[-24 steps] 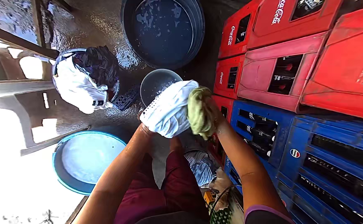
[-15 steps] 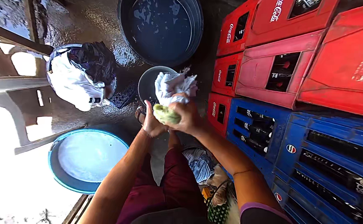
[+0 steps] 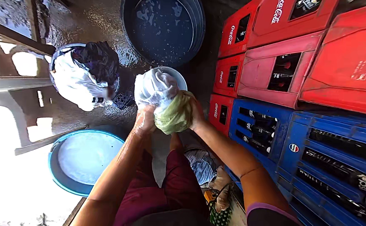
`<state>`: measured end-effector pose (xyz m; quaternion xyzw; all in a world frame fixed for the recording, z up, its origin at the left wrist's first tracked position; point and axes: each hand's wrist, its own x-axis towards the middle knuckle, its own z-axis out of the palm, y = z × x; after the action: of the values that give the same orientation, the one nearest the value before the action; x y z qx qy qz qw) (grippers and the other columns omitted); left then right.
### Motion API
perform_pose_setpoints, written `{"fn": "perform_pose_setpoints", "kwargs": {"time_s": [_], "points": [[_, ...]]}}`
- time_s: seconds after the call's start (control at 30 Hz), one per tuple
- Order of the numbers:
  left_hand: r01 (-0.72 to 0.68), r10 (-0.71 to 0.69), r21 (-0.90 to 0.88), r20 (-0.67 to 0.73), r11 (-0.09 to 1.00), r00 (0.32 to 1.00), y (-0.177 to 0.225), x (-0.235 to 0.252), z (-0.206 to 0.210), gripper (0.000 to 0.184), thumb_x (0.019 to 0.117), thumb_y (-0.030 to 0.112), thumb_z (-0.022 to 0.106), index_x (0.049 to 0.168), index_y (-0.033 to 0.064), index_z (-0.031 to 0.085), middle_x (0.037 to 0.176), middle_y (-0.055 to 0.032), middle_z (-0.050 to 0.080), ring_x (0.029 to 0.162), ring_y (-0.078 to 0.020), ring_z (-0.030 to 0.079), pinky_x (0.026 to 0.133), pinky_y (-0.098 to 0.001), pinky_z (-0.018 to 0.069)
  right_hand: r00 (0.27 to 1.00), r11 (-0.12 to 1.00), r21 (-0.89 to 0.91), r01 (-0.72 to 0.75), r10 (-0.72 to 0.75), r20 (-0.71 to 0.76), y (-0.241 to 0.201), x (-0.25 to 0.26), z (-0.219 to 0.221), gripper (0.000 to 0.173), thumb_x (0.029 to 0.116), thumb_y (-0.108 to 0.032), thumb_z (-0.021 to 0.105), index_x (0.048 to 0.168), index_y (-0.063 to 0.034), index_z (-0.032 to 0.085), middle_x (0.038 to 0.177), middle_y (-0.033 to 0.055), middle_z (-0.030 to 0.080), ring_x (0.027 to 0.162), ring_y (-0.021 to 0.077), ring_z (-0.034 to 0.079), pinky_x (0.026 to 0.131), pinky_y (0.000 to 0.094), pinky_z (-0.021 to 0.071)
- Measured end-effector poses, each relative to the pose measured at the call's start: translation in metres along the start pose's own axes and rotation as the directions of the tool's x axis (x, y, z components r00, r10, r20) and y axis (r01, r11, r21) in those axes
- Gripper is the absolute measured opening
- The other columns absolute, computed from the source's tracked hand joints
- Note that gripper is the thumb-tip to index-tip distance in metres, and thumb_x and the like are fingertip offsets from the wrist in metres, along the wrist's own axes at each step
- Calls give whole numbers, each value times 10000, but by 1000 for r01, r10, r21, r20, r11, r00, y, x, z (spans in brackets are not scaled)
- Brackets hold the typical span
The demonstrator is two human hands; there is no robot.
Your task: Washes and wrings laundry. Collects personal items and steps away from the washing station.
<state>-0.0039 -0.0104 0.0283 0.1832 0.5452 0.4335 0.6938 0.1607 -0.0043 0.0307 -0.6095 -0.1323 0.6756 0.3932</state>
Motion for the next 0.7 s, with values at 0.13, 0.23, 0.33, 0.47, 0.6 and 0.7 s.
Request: {"fn": "perform_pose_setpoints", "kwargs": {"time_s": [0.13, 0.23, 0.33, 0.47, 0.6, 0.7], "points": [[-296, 175, 519, 270, 802, 947, 22, -8, -6, 237, 837, 155, 713, 1046, 72, 637, 863, 90, 647, 818, 70, 618, 751, -158, 543, 954, 899, -424, 111, 23, 299, -7, 19, -7, 320, 1074, -116, 430, 1318, 23, 585, 1191, 114, 678, 1087, 115, 648, 972, 300, 539], [-538, 174, 680, 529, 499, 831, 34, -12, 0, 299, 762, 188, 777, 960, -23, 699, 872, -132, 698, 861, -202, 675, 793, -430, 538, 875, 527, -773, 354, 106, 473, -35, 12, -4, 286, 978, -8, 593, 1232, 120, 625, 1146, 220, 688, 1065, 168, 657, 978, 297, 507], [-637, 264, 662, 582, 396, 769, 31, -10, 2, 266, 766, 231, 767, 916, 18, 714, 861, -138, 705, 865, -250, 686, 798, -468, 534, 899, 579, -803, 143, 264, 351, -46, 9, 4, 217, 1017, 33, 527, 1210, 77, 617, 1051, 117, 670, 950, 50, 616, 890, 205, 497], [-521, 314, 667, 416, 532, 853, 49, 1, 0, 216, 810, 173, 728, 971, 34, 695, 892, -70, 688, 869, -112, 661, 819, -350, 541, 885, 931, -353, 88, 89, 457, -18, 34, -9, 197, 996, -22, 517, 1145, -91, 624, 953, -71, 681, 879, -26, 637, 808, 192, 553], [-484, 282, 604, 402, 634, 871, 72, 9, -13, 208, 799, 160, 740, 985, 75, 705, 899, 22, 704, 863, 6, 651, 815, -233, 550, 872, 980, -190, 51, 49, 487, -16, 95, -42, 451, 1042, -345, 313, 1422, -183, 495, 1154, -24, 733, 1016, 127, 703, 817, 334, 597], [-464, 201, 503, 490, 729, 848, 86, 2, -9, 231, 767, 70, 718, 996, 56, 692, 884, 48, 699, 851, 49, 641, 798, -164, 543, 936, 973, -231, -16, 96, 337, -10, 127, -24, 678, 1075, -577, 142, 1543, -165, 408, 1401, 82, 595, 1222, 226, 603, 948, 453, 532]]}}
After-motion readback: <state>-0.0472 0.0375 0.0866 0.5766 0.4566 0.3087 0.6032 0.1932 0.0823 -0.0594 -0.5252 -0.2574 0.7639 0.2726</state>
